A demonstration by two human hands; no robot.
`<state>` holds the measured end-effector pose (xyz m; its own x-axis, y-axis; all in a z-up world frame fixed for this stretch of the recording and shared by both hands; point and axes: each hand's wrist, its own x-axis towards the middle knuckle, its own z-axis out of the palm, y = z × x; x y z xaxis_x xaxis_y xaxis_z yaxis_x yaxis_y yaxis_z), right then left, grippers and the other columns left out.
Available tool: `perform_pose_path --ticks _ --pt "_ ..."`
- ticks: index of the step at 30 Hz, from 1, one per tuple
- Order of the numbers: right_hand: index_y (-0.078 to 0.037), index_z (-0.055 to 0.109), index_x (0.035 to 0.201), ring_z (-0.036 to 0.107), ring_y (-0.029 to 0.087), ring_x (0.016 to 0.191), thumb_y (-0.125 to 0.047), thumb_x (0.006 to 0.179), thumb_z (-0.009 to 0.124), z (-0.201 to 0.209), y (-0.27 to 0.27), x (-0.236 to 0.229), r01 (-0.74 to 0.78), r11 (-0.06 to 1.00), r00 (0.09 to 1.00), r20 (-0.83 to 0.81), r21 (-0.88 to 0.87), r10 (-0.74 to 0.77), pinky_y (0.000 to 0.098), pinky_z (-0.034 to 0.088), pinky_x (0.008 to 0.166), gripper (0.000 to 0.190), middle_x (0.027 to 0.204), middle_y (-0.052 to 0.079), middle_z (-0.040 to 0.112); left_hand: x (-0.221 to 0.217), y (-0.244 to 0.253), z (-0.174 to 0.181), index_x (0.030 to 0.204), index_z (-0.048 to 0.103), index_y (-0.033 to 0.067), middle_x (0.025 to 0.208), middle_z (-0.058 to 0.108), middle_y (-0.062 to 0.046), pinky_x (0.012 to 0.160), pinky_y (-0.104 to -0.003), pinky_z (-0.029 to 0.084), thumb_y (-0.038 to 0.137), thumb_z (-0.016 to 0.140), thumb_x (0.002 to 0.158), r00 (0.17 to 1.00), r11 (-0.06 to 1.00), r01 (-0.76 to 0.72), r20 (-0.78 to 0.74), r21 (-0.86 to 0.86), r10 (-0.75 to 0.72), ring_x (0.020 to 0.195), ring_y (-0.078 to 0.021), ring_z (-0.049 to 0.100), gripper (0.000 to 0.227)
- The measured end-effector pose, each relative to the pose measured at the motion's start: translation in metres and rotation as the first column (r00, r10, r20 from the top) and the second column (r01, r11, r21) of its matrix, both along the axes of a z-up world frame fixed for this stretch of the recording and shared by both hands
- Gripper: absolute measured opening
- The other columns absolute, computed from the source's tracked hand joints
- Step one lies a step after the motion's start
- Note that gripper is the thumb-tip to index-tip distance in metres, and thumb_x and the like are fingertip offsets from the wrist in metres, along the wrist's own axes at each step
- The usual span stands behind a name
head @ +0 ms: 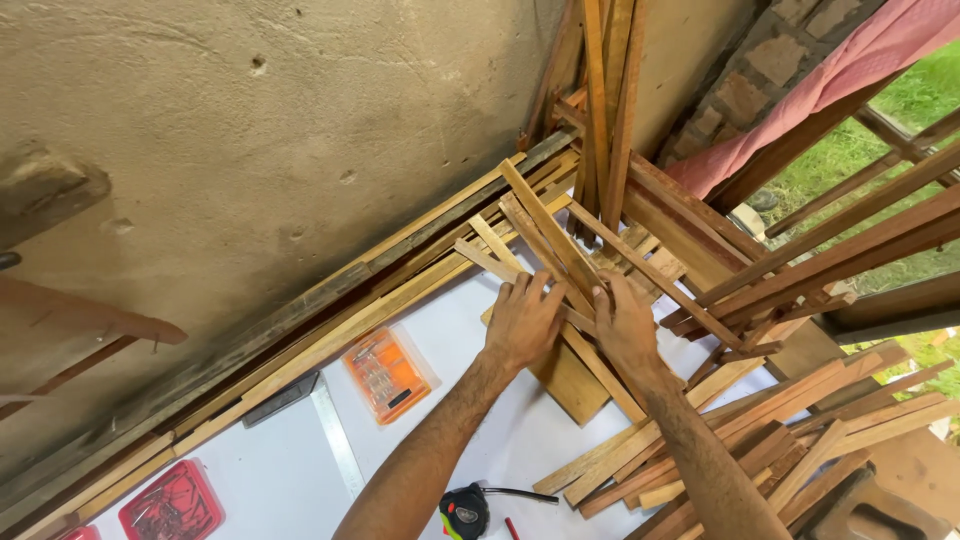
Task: Measuring and marking wooden strips with a tape measure and pencil on a workshop table.
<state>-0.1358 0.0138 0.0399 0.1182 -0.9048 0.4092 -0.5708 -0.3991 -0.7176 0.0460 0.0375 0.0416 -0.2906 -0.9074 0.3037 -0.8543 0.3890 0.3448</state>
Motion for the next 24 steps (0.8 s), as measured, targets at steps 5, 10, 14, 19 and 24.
perform_pose_path --ticks 5,10,14,19,24 --pt "-0.001 0.066 0.12 0.072 0.036 0.09 -0.01 0.099 0.065 0.014 0.007 0.009 -0.046 0.998 0.999 0.017 -0.046 0.047 0.0419 0.058 0.073 0.023 0.105 0.021 0.072 0.008 0.011 0.029 0.133 0.061 0.0107 0.133 0.054 -0.01 0.098 -0.05 0.043 0.015 0.07 0.09 1.0 0.963 -0.017 -0.003 -0.269 0.017 0.123 -0.03 0.051 0.044" --pt "-0.001 0.07 0.116 0.073 0.033 0.094 -0.015 0.096 0.072 0.028 0.021 0.017 -0.126 0.976 0.992 -0.038 -0.179 0.122 0.0394 0.059 0.08 0.024 0.107 0.02 0.074 0.03 0.029 0.049 0.132 0.063 0.0143 0.138 0.055 -0.008 0.106 -0.046 0.042 0.007 0.064 0.088 0.983 0.846 -0.031 0.139 -0.533 0.123 0.131 -0.0281 0.051 0.044" --pt "-0.002 0.074 0.112 0.073 0.029 0.085 -0.019 0.093 0.072 0.055 0.037 0.025 -0.224 0.971 0.972 -0.088 -0.081 0.217 0.0375 0.059 0.076 0.026 0.102 0.017 0.076 0.049 0.047 0.052 0.125 0.065 0.0139 0.121 0.06 -0.003 0.108 -0.052 0.035 0.01 0.065 0.094 0.975 0.883 -0.049 0.171 -0.466 0.144 0.126 -0.0238 0.054 0.031" --pt "-0.005 0.074 0.113 0.074 0.027 0.078 -0.023 0.092 0.07 0.067 0.054 0.038 -0.295 0.955 0.949 -0.113 0.02 0.295 0.0365 0.059 0.072 0.028 0.104 0.014 0.078 0.072 0.08 0.069 0.126 0.067 0.0153 0.113 0.064 -0.001 0.109 -0.055 0.03 0.009 0.063 0.091 0.967 0.867 -0.03 0.205 -0.498 0.151 0.118 -0.0224 0.057 0.036" --pt "-0.006 0.069 0.122 0.069 0.033 0.103 -0.033 0.094 0.073 0.065 0.074 0.05 -0.386 0.892 0.912 -0.242 -0.235 0.331 0.0414 0.055 0.088 0.039 0.112 0.014 0.074 0.098 0.122 0.077 0.128 0.067 0.0163 0.109 0.063 0.0 0.108 -0.056 0.036 0.023 0.066 0.1 0.96 0.869 -0.073 0.202 -0.49 0.194 0.105 -0.0217 0.06 0.029"
